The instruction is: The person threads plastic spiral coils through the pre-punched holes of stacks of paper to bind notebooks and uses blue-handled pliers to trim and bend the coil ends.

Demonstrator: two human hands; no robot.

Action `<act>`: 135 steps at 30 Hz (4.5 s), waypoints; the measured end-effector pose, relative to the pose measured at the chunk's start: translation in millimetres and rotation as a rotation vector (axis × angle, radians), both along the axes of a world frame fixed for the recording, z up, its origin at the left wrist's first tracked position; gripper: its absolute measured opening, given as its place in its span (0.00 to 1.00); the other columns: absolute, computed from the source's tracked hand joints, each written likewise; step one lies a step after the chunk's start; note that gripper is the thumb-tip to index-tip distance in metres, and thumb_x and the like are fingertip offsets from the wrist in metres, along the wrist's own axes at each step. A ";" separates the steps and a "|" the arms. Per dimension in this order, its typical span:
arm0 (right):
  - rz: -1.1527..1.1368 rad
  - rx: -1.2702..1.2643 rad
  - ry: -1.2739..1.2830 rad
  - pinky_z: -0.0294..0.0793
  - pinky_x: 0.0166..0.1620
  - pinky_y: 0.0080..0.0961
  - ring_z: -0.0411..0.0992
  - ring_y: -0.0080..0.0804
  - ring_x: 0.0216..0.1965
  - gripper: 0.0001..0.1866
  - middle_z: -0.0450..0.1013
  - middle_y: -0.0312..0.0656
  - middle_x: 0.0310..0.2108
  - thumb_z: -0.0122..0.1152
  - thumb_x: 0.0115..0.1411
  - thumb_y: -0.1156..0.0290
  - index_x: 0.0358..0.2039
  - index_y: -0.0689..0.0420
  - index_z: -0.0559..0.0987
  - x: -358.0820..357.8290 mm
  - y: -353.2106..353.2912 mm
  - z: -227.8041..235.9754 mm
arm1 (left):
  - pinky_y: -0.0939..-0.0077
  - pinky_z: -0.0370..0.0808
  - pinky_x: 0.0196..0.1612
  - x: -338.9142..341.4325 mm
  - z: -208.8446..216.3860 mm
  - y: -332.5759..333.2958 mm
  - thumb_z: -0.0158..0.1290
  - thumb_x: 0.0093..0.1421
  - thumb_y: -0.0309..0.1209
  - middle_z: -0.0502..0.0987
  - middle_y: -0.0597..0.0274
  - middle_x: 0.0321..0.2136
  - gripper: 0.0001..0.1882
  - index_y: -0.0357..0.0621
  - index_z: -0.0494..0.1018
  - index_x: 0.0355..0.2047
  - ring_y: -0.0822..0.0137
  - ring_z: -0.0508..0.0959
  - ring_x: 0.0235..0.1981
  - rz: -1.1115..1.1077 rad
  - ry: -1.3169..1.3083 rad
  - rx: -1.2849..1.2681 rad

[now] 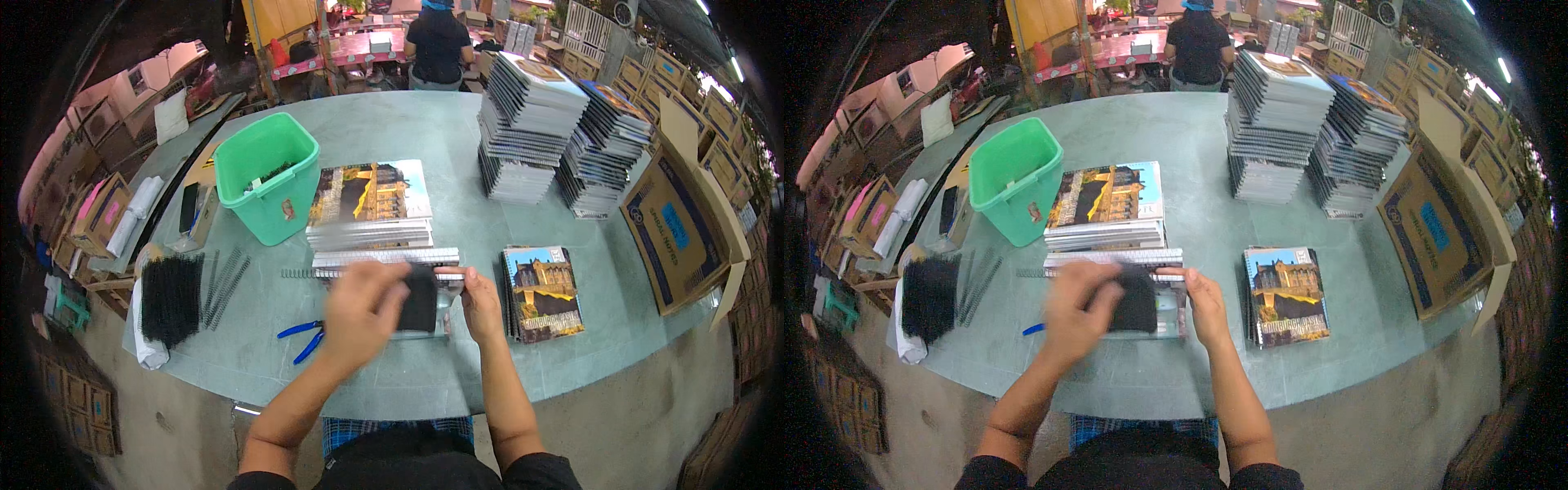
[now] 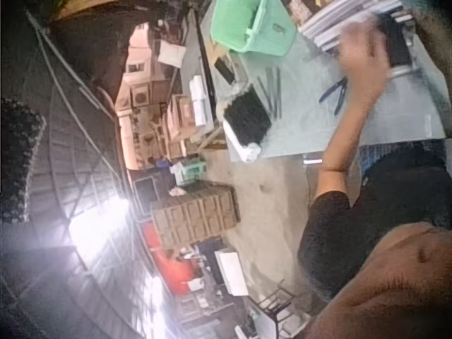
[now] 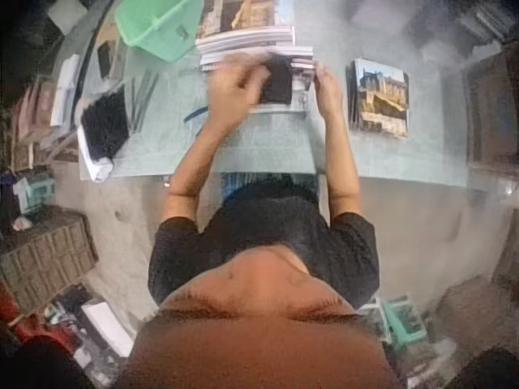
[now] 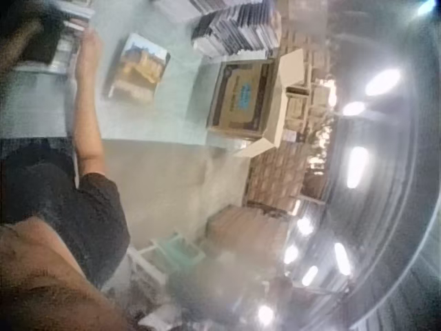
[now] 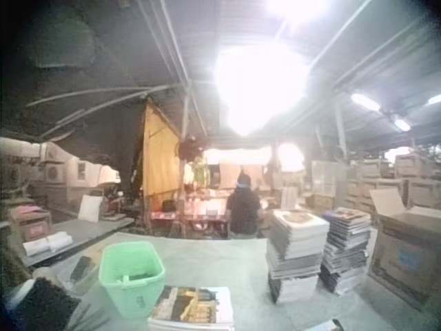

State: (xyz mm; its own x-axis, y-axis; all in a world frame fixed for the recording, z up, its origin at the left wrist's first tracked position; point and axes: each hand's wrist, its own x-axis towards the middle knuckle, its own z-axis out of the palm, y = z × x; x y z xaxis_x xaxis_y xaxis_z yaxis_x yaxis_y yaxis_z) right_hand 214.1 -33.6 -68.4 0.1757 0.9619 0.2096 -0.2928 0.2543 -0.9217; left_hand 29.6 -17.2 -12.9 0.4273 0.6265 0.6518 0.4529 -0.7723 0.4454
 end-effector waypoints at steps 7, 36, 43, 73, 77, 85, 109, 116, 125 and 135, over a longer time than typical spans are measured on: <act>0.024 -0.038 -0.060 0.65 0.42 0.15 0.69 0.19 0.38 0.27 0.75 0.40 0.37 0.41 0.65 0.51 0.43 0.65 0.76 7.0 -1.5 -9.3 | 0.65 0.73 0.34 16.6 13.5 -3.0 0.57 0.48 0.22 0.71 0.55 0.30 0.17 0.48 0.74 0.40 0.56 0.74 0.32 0.032 -0.097 0.063; -0.011 -0.014 -0.307 0.64 0.31 0.15 0.65 0.14 0.28 0.04 0.72 0.32 0.26 0.51 0.59 0.79 0.30 0.63 0.75 8.2 -11.9 -25.2 | 0.63 0.69 0.43 57.6 -4.7 19.1 0.53 0.49 0.25 0.72 0.49 0.30 0.12 0.32 0.71 0.34 0.51 0.71 0.36 -0.309 0.278 -0.041; -0.025 0.040 -0.389 0.68 0.35 0.17 0.67 0.15 0.32 0.07 0.73 0.33 0.30 0.52 0.58 0.79 0.37 0.63 0.75 10.2 -12.8 -29.0 | 0.64 0.69 0.41 57.3 7.3 17.5 0.57 0.46 0.27 0.71 0.53 0.31 0.13 0.38 0.71 0.33 0.53 0.71 0.38 -0.267 0.199 -0.011; 0.360 0.196 -1.136 0.72 0.42 0.35 0.73 0.46 0.35 0.16 0.77 0.45 0.32 0.57 0.48 0.80 0.38 0.53 0.80 -118.1 61.6 76.8 | 0.75 0.70 0.29 -118.7 -21.6 -6.0 0.46 0.59 0.34 0.73 0.63 0.30 0.18 0.39 0.65 0.48 0.70 0.75 0.26 -0.019 -0.366 -1.237; 0.316 0.438 -1.192 0.71 0.43 0.35 0.71 0.44 0.38 0.17 0.75 0.44 0.37 0.56 0.47 0.82 0.38 0.53 0.80 -120.9 61.7 77.3 | 0.70 0.70 0.26 -116.9 -16.3 5.5 0.50 0.57 0.36 0.74 0.56 0.24 0.14 0.37 0.69 0.37 0.63 0.74 0.23 0.132 -0.062 -0.823; 0.100 0.214 -1.165 0.72 0.43 0.31 0.71 0.44 0.39 0.11 0.69 0.46 0.37 0.64 0.42 0.78 0.30 0.63 0.80 -124.5 56.7 77.5 | 0.62 0.74 0.29 -126.6 -25.8 2.5 0.48 0.60 0.36 0.77 0.51 0.30 0.16 0.37 0.70 0.43 0.55 0.79 0.28 -0.132 -0.257 -1.172; -0.108 0.408 -1.346 0.69 0.30 0.32 0.70 0.40 0.25 0.10 0.69 0.42 0.20 0.67 0.47 0.67 0.23 0.60 0.78 -128.3 61.7 150.5 | 0.80 0.68 0.30 -186.0 -73.8 -2.1 0.51 0.59 0.41 0.71 0.67 0.25 0.22 0.40 0.68 0.49 0.75 0.70 0.27 -0.021 -0.059 -1.024; -0.148 0.566 -1.627 0.70 0.32 0.40 0.71 0.43 0.30 0.16 0.67 0.42 0.25 0.67 0.45 0.61 0.26 0.60 0.76 -55.7 45.3 62.6 | 0.80 0.68 0.28 -179.6 -98.3 2.1 0.52 0.58 0.37 0.72 0.67 0.24 0.19 0.40 0.70 0.46 0.76 0.71 0.24 0.082 -0.187 -1.171; -0.373 0.340 -0.571 0.67 0.40 0.19 0.69 0.25 0.35 0.05 0.73 0.37 0.33 0.61 0.51 0.76 0.30 0.60 0.77 77.5 -14.8 159.2 | 0.79 0.68 0.29 -166.7 -101.4 -6.0 0.54 0.56 0.35 0.72 0.66 0.22 0.19 0.36 0.70 0.44 0.74 0.71 0.24 0.148 -0.101 -1.041; -0.443 -0.500 -0.867 0.59 0.57 0.30 0.63 0.34 0.56 0.28 0.66 0.50 0.54 0.56 0.57 0.61 0.54 0.63 0.68 228.1 -89.6 -48.4 | 0.72 0.70 0.31 -154.2 -104.1 1.9 0.56 0.52 0.34 0.74 0.52 0.25 0.20 0.34 0.70 0.43 0.63 0.74 0.26 0.214 0.083 -0.726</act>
